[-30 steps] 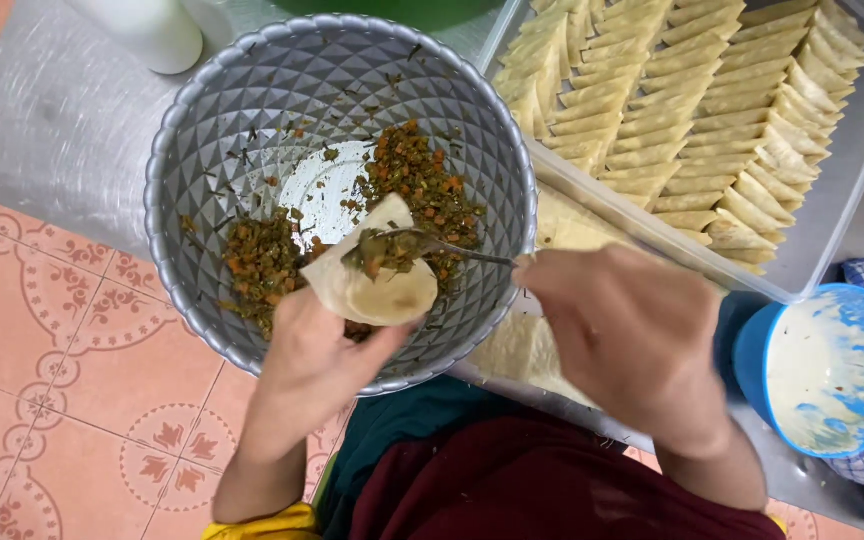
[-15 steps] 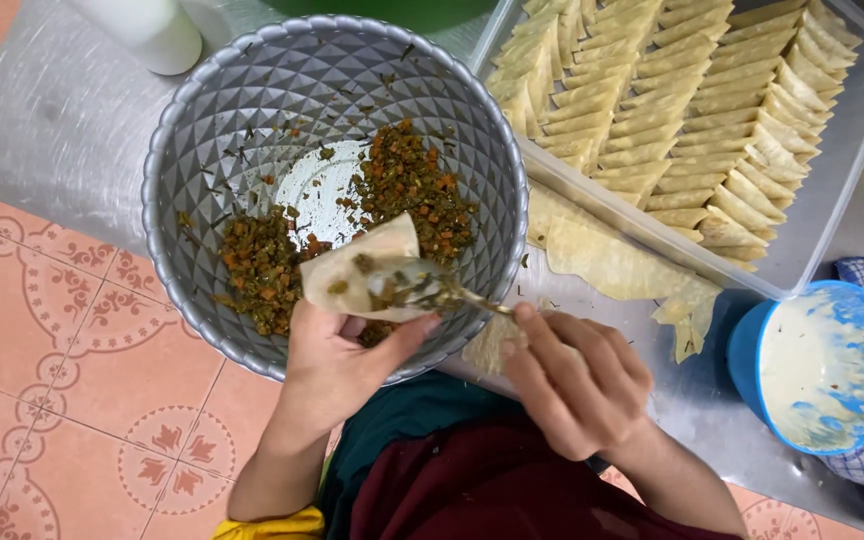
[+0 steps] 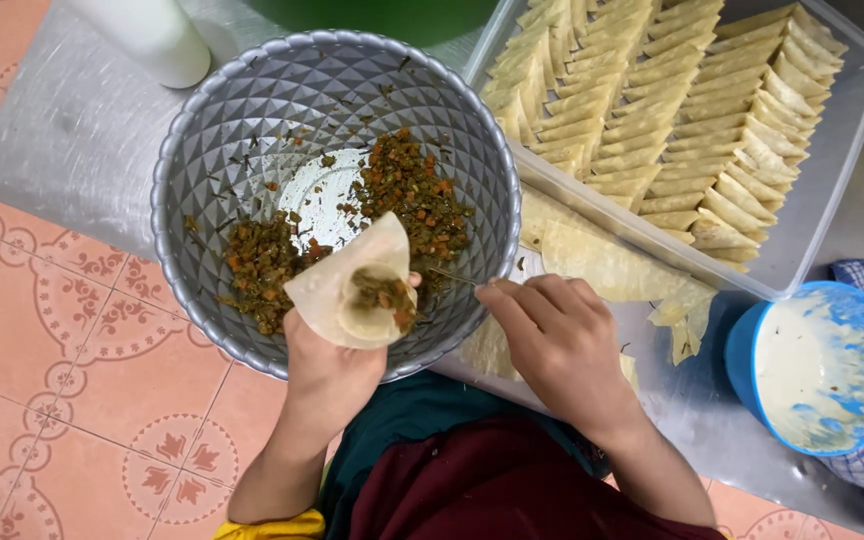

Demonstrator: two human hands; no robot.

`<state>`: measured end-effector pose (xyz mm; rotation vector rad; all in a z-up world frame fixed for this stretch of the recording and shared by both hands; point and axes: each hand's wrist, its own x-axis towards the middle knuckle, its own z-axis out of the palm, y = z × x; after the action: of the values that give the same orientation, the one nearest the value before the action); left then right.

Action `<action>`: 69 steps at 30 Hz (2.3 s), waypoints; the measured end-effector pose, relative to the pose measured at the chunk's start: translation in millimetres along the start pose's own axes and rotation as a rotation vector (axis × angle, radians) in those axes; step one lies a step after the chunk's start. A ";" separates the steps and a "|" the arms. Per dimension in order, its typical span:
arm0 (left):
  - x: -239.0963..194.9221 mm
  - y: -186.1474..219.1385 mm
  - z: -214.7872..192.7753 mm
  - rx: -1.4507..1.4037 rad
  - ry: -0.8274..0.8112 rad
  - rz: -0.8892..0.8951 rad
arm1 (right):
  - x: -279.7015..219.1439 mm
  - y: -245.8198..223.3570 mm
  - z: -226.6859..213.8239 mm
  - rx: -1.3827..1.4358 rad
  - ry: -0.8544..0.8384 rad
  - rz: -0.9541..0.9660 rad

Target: The person fills triangular pastry wrappers with a vegetable mixture using a spoon, then folds and seals the edges to form samosas. They place the finished samosas into a plastic container.

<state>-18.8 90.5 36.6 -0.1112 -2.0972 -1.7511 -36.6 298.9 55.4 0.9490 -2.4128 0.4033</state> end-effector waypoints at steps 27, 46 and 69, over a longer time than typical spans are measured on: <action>13.0 100.3 126.3 0.173 -0.758 0.421 | -154.9 14.6 -27.8 1.318 0.553 0.697; -43.2 40.5 170.2 0.097 -0.696 0.575 | -186.2 6.0 -15.4 1.218 0.925 0.961; -73.5 22.7 156.6 -0.146 -0.795 0.200 | -166.7 4.3 -32.0 1.306 0.842 1.117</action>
<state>15.9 259.5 11.0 -1.1849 -2.3217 -1.9168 75.8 407.1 -11.7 -0.3730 -1.4081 2.3164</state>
